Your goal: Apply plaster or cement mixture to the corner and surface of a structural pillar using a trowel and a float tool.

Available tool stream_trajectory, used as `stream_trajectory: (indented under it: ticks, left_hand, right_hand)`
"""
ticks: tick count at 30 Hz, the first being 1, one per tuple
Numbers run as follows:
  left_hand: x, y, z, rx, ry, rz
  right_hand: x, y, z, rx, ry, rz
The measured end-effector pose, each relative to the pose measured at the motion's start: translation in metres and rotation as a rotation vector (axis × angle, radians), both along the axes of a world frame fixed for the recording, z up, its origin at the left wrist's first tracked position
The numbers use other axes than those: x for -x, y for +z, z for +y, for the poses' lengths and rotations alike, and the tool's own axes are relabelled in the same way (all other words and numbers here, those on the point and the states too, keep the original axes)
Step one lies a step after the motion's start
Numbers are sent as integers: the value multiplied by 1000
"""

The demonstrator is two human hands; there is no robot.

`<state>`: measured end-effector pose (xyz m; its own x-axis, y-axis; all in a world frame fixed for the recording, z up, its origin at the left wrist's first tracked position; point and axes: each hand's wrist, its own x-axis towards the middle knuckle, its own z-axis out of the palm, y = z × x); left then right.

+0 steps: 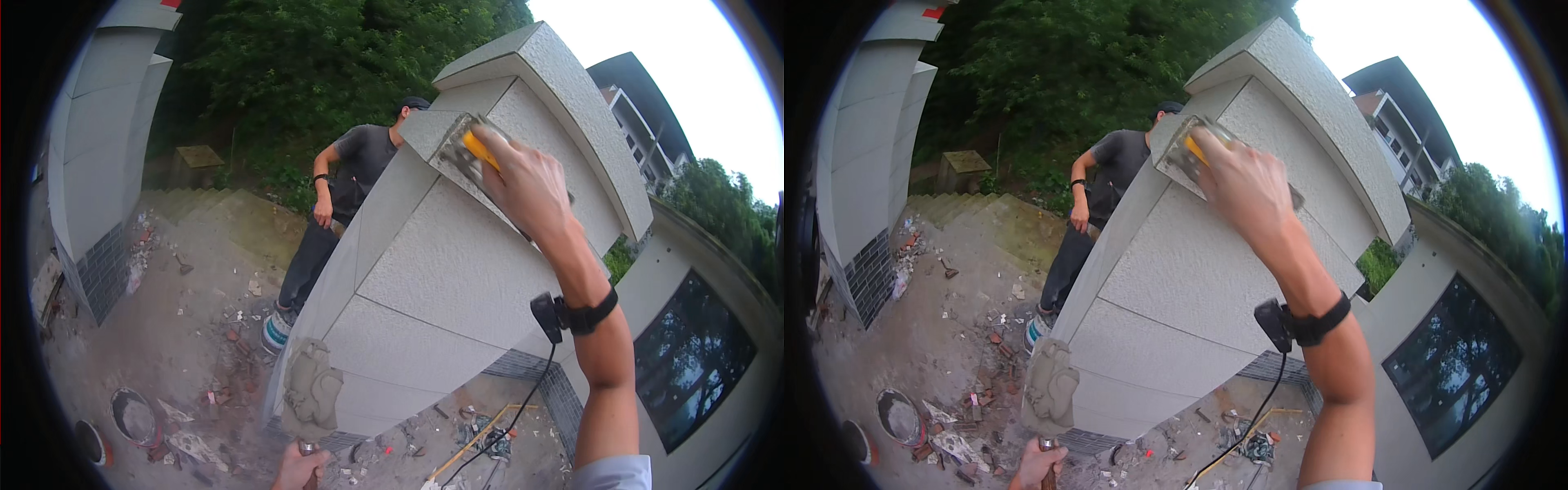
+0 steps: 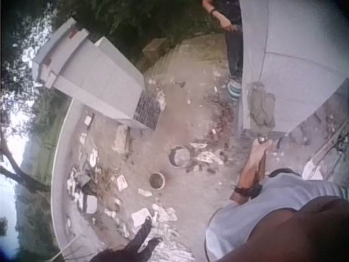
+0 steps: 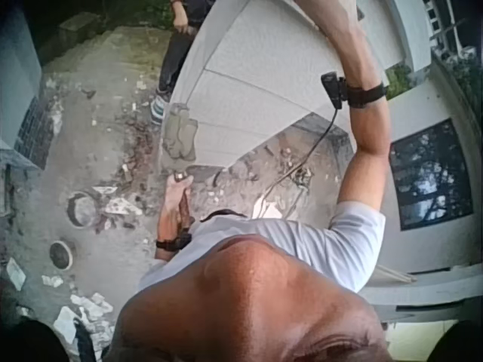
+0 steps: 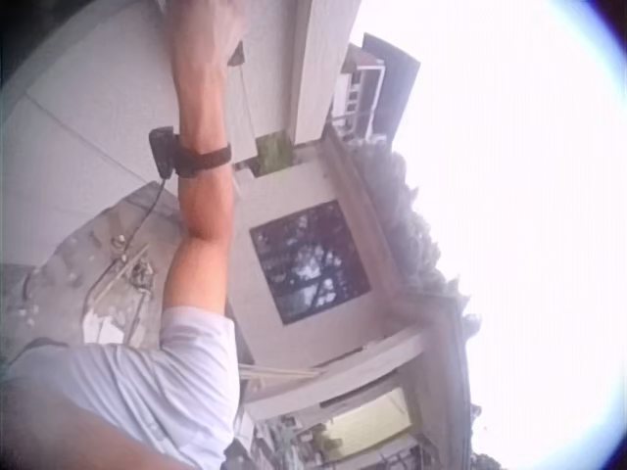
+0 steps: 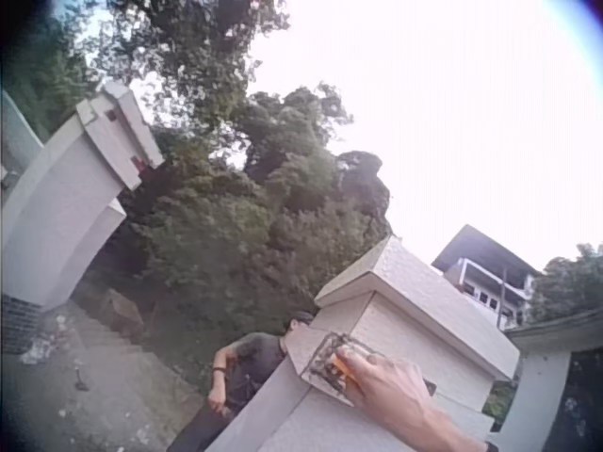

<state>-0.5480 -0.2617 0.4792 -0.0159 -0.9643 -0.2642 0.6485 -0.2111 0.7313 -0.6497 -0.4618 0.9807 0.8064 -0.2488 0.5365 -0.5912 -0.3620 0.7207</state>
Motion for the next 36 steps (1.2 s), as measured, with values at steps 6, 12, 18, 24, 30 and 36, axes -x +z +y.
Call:
stream_trajectory:
  ticks: [6,12,18,24,30,36]
  left_hand:
    - [1,3,1,-31,5,-29]
    - [-7,21,0,-76,-97,-124]
    - [3,25,-12,35,-125,-133]
    - [16,25,-12,0,-96,-131]
    - [23,14,-10,25,-47,-90]
    - [21,18,-5,-38,-24,-55]
  right_hand:
    - [82,-36,28,-38,-10,-252]
    - [130,-71,41,-177,118,-436]
    - [141,-17,38,-222,110,-450]
    - [93,62,-3,22,217,-137]
    - [56,89,-54,9,149,-96]
    - [56,99,-84,15,191,-126]
